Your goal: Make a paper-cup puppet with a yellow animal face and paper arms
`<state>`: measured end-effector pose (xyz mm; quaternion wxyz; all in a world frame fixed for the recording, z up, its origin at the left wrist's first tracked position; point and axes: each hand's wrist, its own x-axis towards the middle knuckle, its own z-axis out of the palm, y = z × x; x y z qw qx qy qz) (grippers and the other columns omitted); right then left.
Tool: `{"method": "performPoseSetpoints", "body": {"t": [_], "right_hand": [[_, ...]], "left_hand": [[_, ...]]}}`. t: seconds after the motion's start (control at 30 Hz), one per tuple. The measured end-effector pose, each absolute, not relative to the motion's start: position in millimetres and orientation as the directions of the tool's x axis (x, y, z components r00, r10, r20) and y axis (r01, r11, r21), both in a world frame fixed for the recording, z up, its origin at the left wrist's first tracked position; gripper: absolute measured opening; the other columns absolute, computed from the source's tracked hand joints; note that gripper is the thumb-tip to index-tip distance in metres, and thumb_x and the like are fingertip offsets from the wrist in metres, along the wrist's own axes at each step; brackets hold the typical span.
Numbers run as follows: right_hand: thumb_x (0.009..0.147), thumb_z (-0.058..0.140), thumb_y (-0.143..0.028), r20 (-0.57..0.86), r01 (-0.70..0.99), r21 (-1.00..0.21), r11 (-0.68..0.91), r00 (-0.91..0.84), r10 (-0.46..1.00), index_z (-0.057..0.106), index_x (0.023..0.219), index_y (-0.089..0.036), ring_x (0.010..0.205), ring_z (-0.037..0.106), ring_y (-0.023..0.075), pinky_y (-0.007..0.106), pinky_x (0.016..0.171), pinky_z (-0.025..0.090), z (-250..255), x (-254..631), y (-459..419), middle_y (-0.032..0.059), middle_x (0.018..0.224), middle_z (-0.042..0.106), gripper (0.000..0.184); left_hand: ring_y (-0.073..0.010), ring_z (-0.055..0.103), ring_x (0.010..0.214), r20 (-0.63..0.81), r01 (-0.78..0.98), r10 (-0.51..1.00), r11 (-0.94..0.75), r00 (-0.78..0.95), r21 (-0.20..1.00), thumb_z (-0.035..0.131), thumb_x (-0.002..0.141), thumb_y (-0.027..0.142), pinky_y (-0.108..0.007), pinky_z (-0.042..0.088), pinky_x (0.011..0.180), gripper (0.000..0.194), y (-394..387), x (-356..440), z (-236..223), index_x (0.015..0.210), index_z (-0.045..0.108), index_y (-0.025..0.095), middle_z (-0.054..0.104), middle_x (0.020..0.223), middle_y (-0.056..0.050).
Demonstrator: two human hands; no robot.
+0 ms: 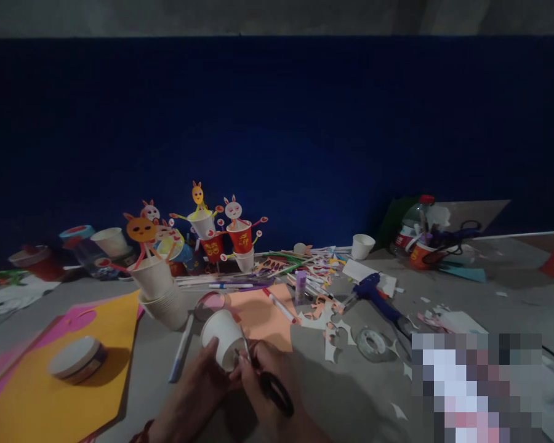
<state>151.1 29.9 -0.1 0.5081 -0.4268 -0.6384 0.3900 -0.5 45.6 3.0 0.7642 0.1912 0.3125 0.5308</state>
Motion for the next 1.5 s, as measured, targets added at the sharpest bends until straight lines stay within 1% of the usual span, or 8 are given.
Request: {"method": "performPoseSetpoints", "body": {"t": [0.2, 0.47, 0.6, 0.73, 0.83, 1.0, 1.3, 1.5], "right_hand": [[0.094, 0.048, -0.017, 0.658, 0.429, -0.579, 0.694, -0.258, 0.708, 0.06, 0.081, -0.022, 0.078, 0.069, 0.0205, 0.035, 0.085, 0.054, 3, 157, 37, 0.0032, 0.073, 0.07, 0.018], [0.101, 0.047, -0.041, 0.335, 0.093, -0.933, 0.347, -0.123, 0.934, 0.064, 0.08, -0.021, 0.075, 0.071, 0.0187, 0.026, 0.067, 0.055, -2, 151, 29, 0.0037, 0.077, 0.073, 0.033], [0.099, 0.05, -0.051, 0.196, -0.089, -0.978, 0.186, -0.111, 0.974, 0.062, 0.086, -0.021, 0.065, 0.071, 0.0187, 0.027, 0.064, 0.058, -6, 149, 28, 0.0023, 0.069, 0.074, 0.034], [0.1, 0.047, -0.043, 0.333, 0.135, -0.926, 0.352, -0.145, 0.932, 0.063, 0.082, -0.022, 0.071, 0.071, 0.0181, 0.025, 0.065, 0.056, -1, 152, 30, 0.0043, 0.077, 0.074, 0.032], [0.099, 0.046, -0.028, 0.557, 0.351, -0.729, 0.588, -0.196, 0.807, 0.06, 0.077, -0.022, 0.074, 0.068, 0.0186, 0.027, 0.068, 0.053, 3, 155, 33, 0.004, 0.075, 0.071, 0.026], [0.095, 0.048, -0.017, 0.664, 0.428, -0.556, 0.713, -0.288, 0.69, 0.057, 0.079, -0.022, 0.074, 0.066, 0.0181, 0.028, 0.071, 0.051, 2, 159, 38, 0.0024, 0.074, 0.068, 0.018], [0.099, 0.049, -0.031, 0.353, 0.262, -0.875, 0.407, -0.229, 0.907, 0.063, 0.083, -0.022, 0.075, 0.069, 0.0165, 0.023, 0.065, 0.051, -3, 159, 32, 0.002, 0.08, 0.072, 0.024], [0.096, 0.051, -0.029, 0.441, 0.36, -0.749, 0.556, -0.354, 0.825, 0.065, 0.08, -0.023, 0.077, 0.068, 0.0189, 0.027, 0.068, 0.048, -4, 162, 35, 0.0026, 0.079, 0.072, 0.022]], "left_hand": [[-0.0234, 0.074, 0.081, -0.24, -0.666, 0.928, 0.372, 0.286, 0.646, 0.076, 0.084, 0.034, -0.035, 0.059, 0.076, 0.032, 48, -5, -5, 0.107, 0.069, 0.012, 0.078, 0.094, -0.013], [-0.0211, 0.071, 0.069, -0.231, -0.627, 0.94, 0.339, 0.25, 0.701, 0.081, 0.078, 0.038, -0.034, 0.059, 0.068, 0.032, 45, -1, 2, 0.094, 0.07, 0.012, 0.076, 0.084, -0.011], [-0.0203, 0.069, 0.062, -0.238, -0.615, 0.947, 0.321, 0.216, 0.72, 0.082, 0.076, 0.041, -0.032, 0.058, 0.057, 0.037, 47, 0, -7, 0.097, 0.067, 0.014, 0.075, 0.08, -0.009], [-0.0179, 0.067, 0.058, -0.223, -0.631, 0.954, 0.299, 0.199, 0.716, 0.083, 0.074, 0.042, -0.029, 0.057, 0.057, 0.039, 51, -2, -15, 0.097, 0.068, 0.014, 0.074, 0.074, -0.007], [-0.0195, 0.069, 0.064, -0.241, -0.631, 0.95, 0.312, 0.198, 0.71, 0.085, 0.073, 0.038, -0.029, 0.057, 0.06, 0.037, 50, -4, -13, 0.096, 0.069, 0.014, 0.074, 0.075, -0.007], [-0.0213, 0.07, 0.075, -0.273, -0.629, 0.936, 0.352, 0.223, 0.693, 0.081, 0.079, 0.035, -0.032, 0.058, 0.067, 0.031, 47, -6, -6, 0.096, 0.07, 0.012, 0.076, 0.085, -0.01], [-0.0179, 0.066, 0.068, -0.238, -0.643, 0.925, 0.378, 0.297, 0.666, 0.079, 0.081, 0.039, -0.03, 0.055, 0.067, 0.033, 48, -2, 3, 0.096, 0.072, 0.01, 0.073, 0.078, -0.009], [-0.0164, 0.064, 0.063, -0.31, -0.629, 0.914, 0.405, 0.262, 0.663, 0.079, 0.08, 0.037, -0.027, 0.052, 0.06, 0.028, 47, -3, -5, 0.086, 0.071, 0.011, 0.07, 0.071, -0.006]]}}
